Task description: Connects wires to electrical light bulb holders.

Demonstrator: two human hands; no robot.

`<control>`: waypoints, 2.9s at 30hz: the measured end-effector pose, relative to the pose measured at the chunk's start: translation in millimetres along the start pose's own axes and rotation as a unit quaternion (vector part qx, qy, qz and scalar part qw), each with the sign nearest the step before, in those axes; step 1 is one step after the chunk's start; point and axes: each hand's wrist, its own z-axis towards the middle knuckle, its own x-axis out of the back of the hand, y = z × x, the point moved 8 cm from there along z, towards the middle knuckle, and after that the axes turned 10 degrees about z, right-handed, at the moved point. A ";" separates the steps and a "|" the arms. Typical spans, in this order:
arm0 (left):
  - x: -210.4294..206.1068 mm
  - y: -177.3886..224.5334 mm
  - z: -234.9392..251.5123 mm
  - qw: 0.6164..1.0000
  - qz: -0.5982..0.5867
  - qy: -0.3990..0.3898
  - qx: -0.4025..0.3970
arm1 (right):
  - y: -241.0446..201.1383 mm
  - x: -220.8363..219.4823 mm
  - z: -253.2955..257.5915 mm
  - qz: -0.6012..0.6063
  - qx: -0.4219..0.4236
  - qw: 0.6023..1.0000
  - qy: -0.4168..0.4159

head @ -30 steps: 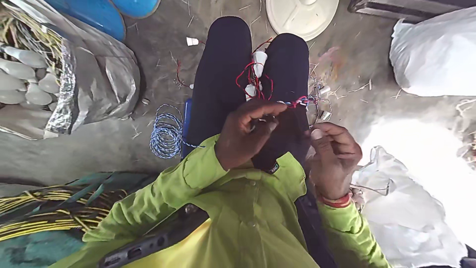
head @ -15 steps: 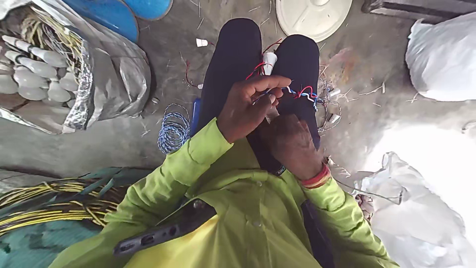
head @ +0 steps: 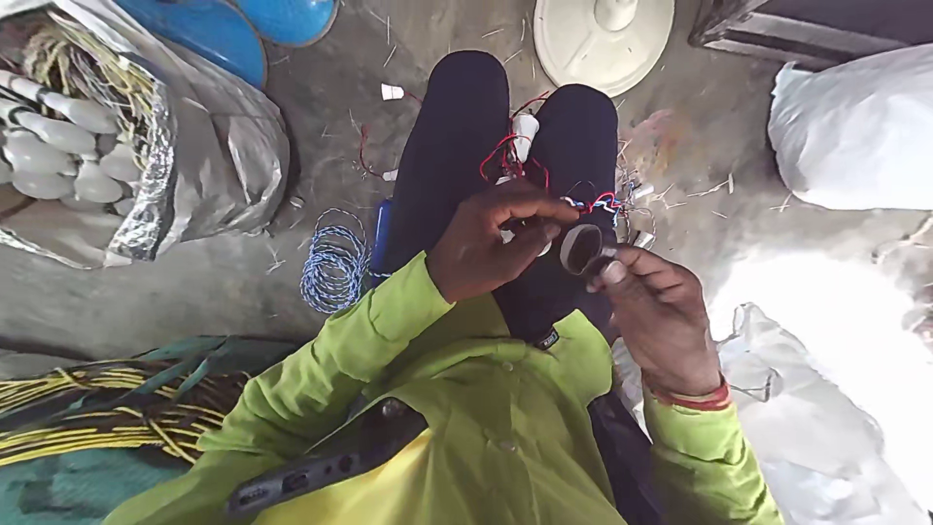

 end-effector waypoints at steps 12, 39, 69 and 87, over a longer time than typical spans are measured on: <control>-28.4 14.8 -12.7 0.997 0.016 -0.077 -0.001 | 8.1 3.7 -6.2 0.185 -0.048 0.980 0.057; -30.4 34.5 -13.4 0.988 0.119 -0.093 -0.035 | -48.2 -0.7 -15.4 -0.330 0.252 0.909 0.014; -42.1 58.6 -23.1 0.931 0.305 -0.007 -0.198 | -26.3 0.4 -15.2 -0.137 0.112 0.982 0.059; -40.3 56.6 -20.5 0.927 0.293 -0.023 -0.232 | -24.7 -2.0 -13.3 -0.108 0.104 0.987 0.061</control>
